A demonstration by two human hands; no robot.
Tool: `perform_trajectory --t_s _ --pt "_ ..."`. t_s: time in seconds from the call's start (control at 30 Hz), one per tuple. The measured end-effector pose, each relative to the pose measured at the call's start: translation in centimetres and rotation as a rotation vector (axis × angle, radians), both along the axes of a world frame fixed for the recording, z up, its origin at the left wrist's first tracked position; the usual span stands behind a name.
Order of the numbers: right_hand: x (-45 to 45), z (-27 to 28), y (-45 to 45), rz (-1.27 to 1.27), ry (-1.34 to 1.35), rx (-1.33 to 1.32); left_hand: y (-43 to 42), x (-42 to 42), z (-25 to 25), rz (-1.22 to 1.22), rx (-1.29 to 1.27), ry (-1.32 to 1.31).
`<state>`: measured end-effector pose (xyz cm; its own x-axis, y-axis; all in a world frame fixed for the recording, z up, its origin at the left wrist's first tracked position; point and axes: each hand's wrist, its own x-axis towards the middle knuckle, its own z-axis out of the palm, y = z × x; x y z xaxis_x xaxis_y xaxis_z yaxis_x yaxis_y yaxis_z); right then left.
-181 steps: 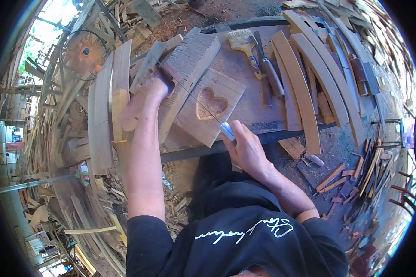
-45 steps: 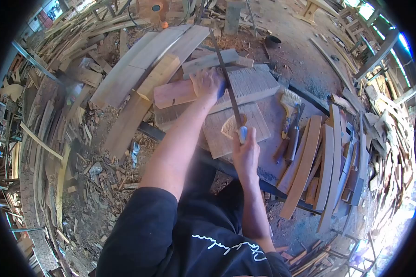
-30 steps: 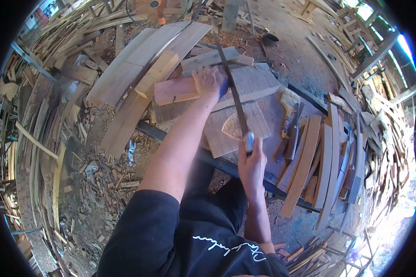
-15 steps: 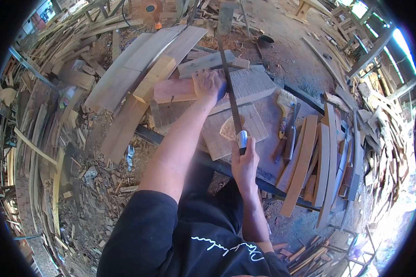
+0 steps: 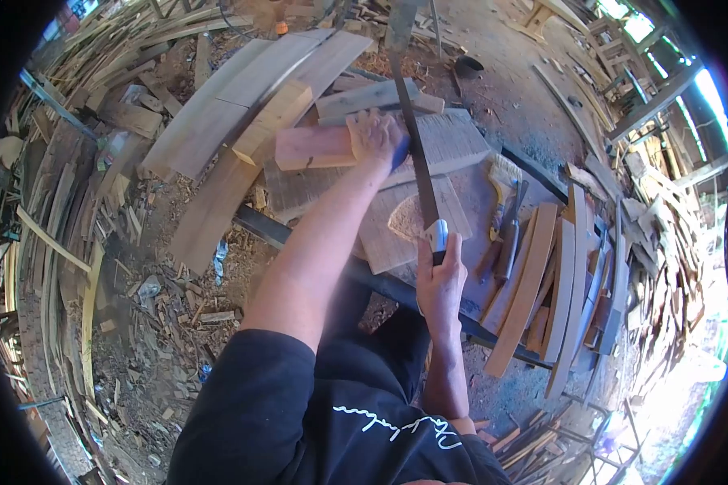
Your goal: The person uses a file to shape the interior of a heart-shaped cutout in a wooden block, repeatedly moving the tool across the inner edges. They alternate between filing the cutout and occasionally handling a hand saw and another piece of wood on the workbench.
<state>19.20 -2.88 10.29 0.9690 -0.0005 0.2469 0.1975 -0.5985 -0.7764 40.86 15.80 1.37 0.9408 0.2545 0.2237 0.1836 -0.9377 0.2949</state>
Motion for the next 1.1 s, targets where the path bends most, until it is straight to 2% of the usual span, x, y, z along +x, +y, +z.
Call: perform_trajectory --t_s 0.03,0.07,0.13,0.27,0.33,0.37,0.43,0.6,0.83,0.9,1.1 --pt "0.0 0.1 0.5 -0.001 -0.055 0.001 -0.9 -0.9 0.9 0.127 0.085 -0.338" --pt "0.2 0.1 0.9 0.007 -0.063 0.000 -0.9 -1.4 2.1 0.135 0.084 -0.346" --pt "0.0 -0.3 1.2 -0.006 -0.025 0.012 -1.5 -3.8 8.4 0.032 0.005 0.012" --pt "-0.5 -4.7 2.0 -0.056 -0.094 0.128 -1.5 -4.4 8.4 0.015 0.009 -0.095" --pt "-0.9 -3.5 2.1 -0.074 -0.101 0.139 -1.7 -4.7 7.8 0.005 0.019 -0.182" --pt "-1.1 -2.7 1.7 -0.070 0.010 0.146 -1.8 -4.7 6.9 -0.002 0.024 -0.195" --pt "-1.5 -0.4 1.0 -0.063 0.121 0.159 -1.9 -4.9 5.8 -0.008 0.082 -0.491" --pt "-3.0 0.4 0.0 -0.071 -0.101 0.070 -2.4 -8.9 6.6 -0.166 0.120 -0.549" --pt "-4.9 -0.2 -0.7 -0.061 -0.111 0.141 -2.2 -11.4 7.0 -0.263 0.163 -0.558" --pt "-5.6 -0.5 -1.0 -0.067 -0.024 0.157 -1.8 -12.0 7.5 -0.281 0.180 -0.455" --pt "-6.0 -2.5 -1.8 -0.094 0.006 0.139 0.5 -11.8 8.3 -0.324 0.182 -0.193"
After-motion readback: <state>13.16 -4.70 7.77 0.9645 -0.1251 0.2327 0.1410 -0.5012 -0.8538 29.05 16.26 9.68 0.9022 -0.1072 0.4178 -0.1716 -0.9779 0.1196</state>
